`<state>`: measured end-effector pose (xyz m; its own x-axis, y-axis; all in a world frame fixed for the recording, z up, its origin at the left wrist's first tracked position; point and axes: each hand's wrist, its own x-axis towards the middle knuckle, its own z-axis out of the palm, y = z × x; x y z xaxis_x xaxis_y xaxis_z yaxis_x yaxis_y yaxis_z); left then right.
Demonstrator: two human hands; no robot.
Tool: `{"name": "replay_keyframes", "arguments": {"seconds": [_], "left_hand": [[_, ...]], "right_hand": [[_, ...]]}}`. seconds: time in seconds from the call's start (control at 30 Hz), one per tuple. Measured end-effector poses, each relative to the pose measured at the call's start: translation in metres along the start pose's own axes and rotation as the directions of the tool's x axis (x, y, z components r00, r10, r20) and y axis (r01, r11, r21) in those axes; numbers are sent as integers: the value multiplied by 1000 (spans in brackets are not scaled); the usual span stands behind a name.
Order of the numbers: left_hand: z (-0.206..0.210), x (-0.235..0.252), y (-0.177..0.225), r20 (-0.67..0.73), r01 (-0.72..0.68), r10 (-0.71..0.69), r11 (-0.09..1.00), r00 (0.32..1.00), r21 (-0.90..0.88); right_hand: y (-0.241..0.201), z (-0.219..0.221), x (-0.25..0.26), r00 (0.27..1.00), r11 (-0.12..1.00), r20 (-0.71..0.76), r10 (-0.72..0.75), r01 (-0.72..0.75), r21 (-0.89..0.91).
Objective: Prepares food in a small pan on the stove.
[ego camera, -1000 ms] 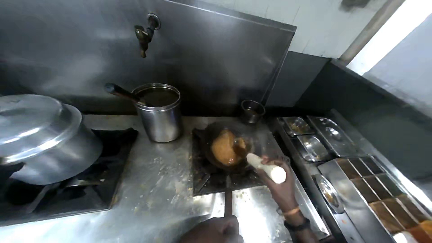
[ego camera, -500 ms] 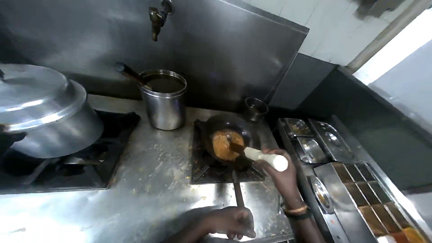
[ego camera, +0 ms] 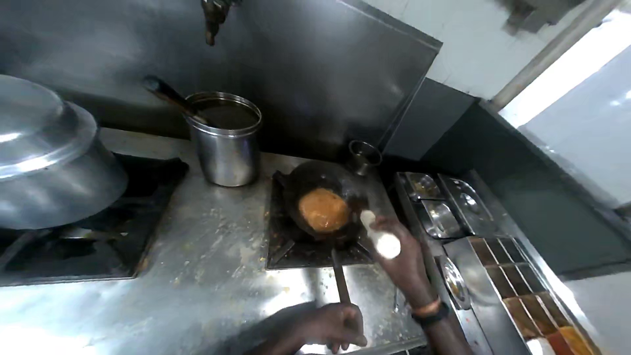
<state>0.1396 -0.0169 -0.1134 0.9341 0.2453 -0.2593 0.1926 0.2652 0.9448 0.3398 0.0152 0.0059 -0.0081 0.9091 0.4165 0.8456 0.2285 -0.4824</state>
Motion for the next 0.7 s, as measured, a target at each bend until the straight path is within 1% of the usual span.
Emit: {"name": "replay_keyframes", "arguments": {"seconds": [0.07, 0.13, 0.17, 0.2, 0.27, 0.3, 0.33, 0.37, 0.4, 0.47, 0.5, 0.53, 0.6, 0.63, 0.7], "left_hand": [[-3, -7, -1, -23, 17, -17, 1000, 1000, 21], [-1, -15, 0, -37, 30, -28, 999, 999, 39], [-1, -18, 2, -47, 37, -35, 998, 998, 49], [1, -21, 5, -65, 50, -46, 997, 997, 61], [4, -30, 5, -104, 56, -48, 995, 993, 79], [4, -35, 5, -124, 47, -35, 995, 992, 87], [2, -39, 6, -141, 43, -29, 994, 990, 96], [1, -42, 5, -148, 35, -21, 995, 989, 97], [1, -43, 3, -144, 31, -19, 996, 989, 85], [3, -40, -2, -121, 16, -10, 999, 993, 52], [2, -37, -4, -115, 7, -3, 999, 993, 32], [2, -35, -5, -114, -6, 7, 1000, 993, 11], [3, -34, -12, -123, -57, 51, 997, 991, -43], [3, -33, -15, -122, -82, 73, 995, 990, -64], [1, -31, -17, -114, -103, 95, 992, 989, -70]], "right_hand": [[2, 13, -6, 998, 997, 29, -55, 57, -61], [21, 37, 0, 995, 996, 55, -82, 83, -14], [26, 47, 4, 994, 996, 54, -92, 92, 14], [22, 50, 6, 994, 996, 66, -83, 83, 14], [-6, 35, -2, 994, 997, 108, -27, 35, -74], [-16, 25, -8, 994, 992, 107, -23, 36, -120], [-16, 20, -12, 996, 988, 76, -55, 65, -141], [-9, 19, -11, 996, 989, 42, -84, 88, -118], [2, 21, -8, 996, 995, 22, -83, 84, -59], [26, 30, 9, 999, 993, -18, -36, 38, 108], [31, 30, 23, 998, 982, -50, -26, 35, 187], [27, 23, 35, 998, 975, -63, -11, 24, 220], [13, -3, 50, 999, 980, -52, -3, 13, 197], [8, -16, 52, 999, 983, -49, 7, 2, 186], [1, -36, 46, 997, 971, -42, 66, -54, 233]]}}
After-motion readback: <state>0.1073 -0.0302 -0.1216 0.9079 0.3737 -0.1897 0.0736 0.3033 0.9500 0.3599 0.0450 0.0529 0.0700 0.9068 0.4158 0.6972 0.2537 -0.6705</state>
